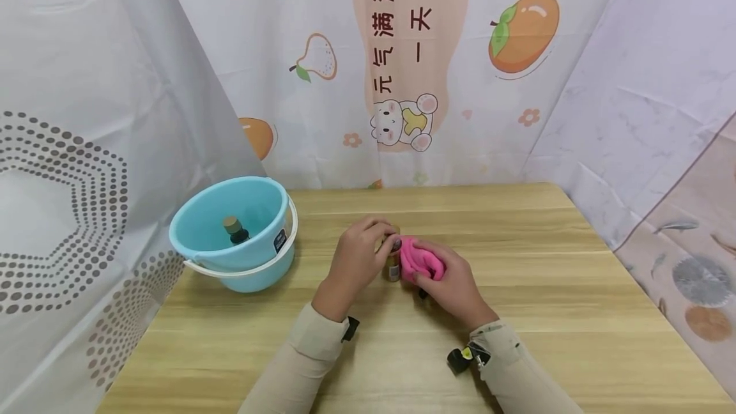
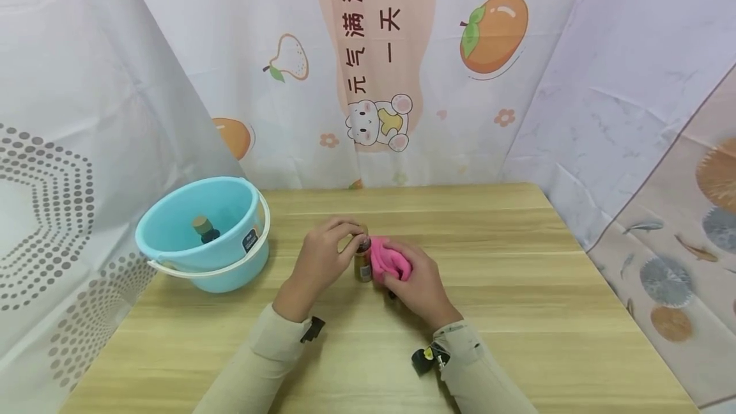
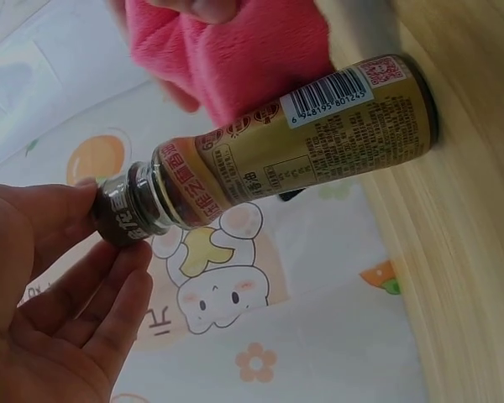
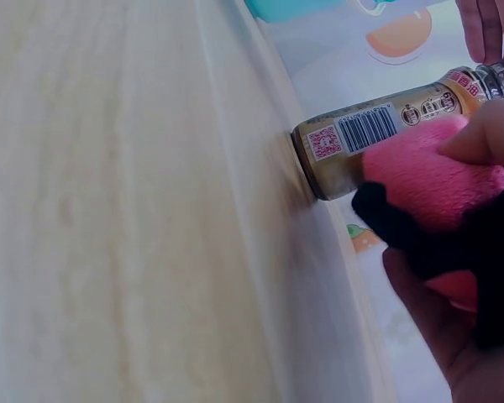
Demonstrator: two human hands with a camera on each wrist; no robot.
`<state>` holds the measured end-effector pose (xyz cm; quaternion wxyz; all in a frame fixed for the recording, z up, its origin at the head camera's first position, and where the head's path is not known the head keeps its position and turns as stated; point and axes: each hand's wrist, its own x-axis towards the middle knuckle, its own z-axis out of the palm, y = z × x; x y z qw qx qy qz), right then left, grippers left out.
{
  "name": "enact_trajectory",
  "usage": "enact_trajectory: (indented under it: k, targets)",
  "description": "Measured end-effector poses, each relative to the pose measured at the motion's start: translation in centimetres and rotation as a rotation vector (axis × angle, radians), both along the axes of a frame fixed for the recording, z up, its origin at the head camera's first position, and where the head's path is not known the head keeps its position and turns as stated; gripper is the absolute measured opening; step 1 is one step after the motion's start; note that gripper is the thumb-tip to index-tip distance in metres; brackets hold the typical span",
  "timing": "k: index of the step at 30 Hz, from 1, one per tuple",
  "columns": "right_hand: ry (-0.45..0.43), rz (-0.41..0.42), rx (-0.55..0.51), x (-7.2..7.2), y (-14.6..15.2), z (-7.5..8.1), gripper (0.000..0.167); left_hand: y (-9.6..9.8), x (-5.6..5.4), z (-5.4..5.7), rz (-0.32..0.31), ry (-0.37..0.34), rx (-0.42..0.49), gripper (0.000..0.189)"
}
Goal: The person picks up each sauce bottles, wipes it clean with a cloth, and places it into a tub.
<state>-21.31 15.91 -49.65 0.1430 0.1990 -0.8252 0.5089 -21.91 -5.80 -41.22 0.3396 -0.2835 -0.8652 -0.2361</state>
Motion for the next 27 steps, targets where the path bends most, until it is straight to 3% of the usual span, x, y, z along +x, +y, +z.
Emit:
enact_trajectory:
  k: [7,15,27]
  targets:
    - [0.099,0.017,-0.095,0.2,-0.2,0.4,0.06,0.0,0.0,0.1,-0.01,-0.028,-0.03,0.005]
    - [0.104,0.04,-0.21,1.5,-0.7,2.9,0.057,0.0,-0.1,0.2,-0.022,-0.017,-0.054,0.006]
    - [0.038,0.045,-0.041,-0.2,-0.1,0.2,0.057,-0.1,0.1,0.4,-0.016,-0.056,-0.064,0.005]
